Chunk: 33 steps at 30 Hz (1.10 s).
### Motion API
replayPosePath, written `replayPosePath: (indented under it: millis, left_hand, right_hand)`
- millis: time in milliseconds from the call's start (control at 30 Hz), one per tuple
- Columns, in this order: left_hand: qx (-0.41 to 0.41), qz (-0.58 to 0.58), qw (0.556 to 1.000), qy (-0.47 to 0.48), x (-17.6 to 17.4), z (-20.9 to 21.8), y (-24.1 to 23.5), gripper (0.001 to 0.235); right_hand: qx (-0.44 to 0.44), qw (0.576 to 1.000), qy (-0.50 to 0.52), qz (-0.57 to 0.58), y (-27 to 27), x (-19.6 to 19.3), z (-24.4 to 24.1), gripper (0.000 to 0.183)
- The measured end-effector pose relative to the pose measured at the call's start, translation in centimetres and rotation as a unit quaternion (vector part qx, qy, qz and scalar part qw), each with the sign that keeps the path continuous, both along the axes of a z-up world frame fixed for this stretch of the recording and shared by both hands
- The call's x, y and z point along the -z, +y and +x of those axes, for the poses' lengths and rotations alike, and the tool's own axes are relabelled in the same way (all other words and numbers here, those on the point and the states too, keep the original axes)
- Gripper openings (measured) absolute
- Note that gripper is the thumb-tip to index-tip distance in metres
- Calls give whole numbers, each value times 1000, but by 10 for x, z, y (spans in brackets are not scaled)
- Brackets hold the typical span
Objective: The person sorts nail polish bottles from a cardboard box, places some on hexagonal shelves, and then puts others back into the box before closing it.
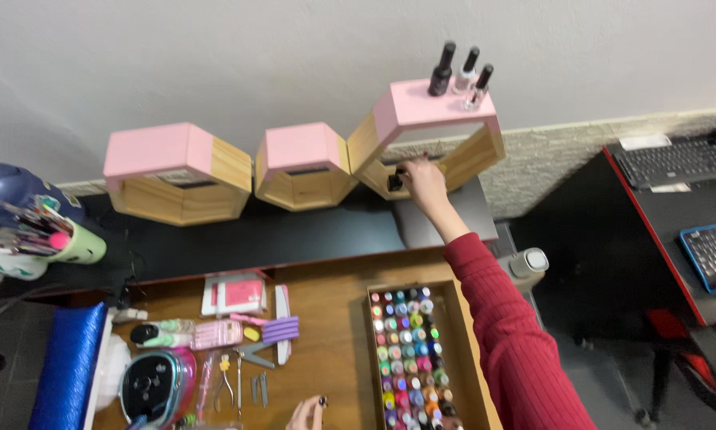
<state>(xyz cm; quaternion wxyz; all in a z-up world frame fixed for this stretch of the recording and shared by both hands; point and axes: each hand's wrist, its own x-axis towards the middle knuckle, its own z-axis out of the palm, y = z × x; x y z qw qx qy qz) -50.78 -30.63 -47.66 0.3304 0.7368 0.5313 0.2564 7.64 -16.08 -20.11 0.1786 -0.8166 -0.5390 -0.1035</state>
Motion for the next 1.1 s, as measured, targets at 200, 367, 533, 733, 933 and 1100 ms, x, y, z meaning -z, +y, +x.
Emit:
replayPosePath:
  millis: [200,367,533,733,933,1100]
  left_hand:
    - [47,-115,991,-41,-128,24,-15,17]
    - [113,-107,987,-44,-157,36,-19,18]
    - [177,-88,980,-33,-161,43,-28,17]
    - [205,-87,975,-8,-161,51,-39,13]
    - [217,-96,971,4,-150,47,-49,11]
    - [229,-94,969,10,-152,43,-54,9]
  right_hand:
    - [-84,993,28,77,-86,-34,-47,18]
    - [-101,993,50,45,-184,-53,-96,18]
    - [-101,993,53,-4,-281,-31,-133,24]
    - [-13,986,152,-68,-371,3,-182,17]
    - [15,971,204,-122,-424,29,-212,17]
    - [34,961,219,-164,-446,51,-233,16]
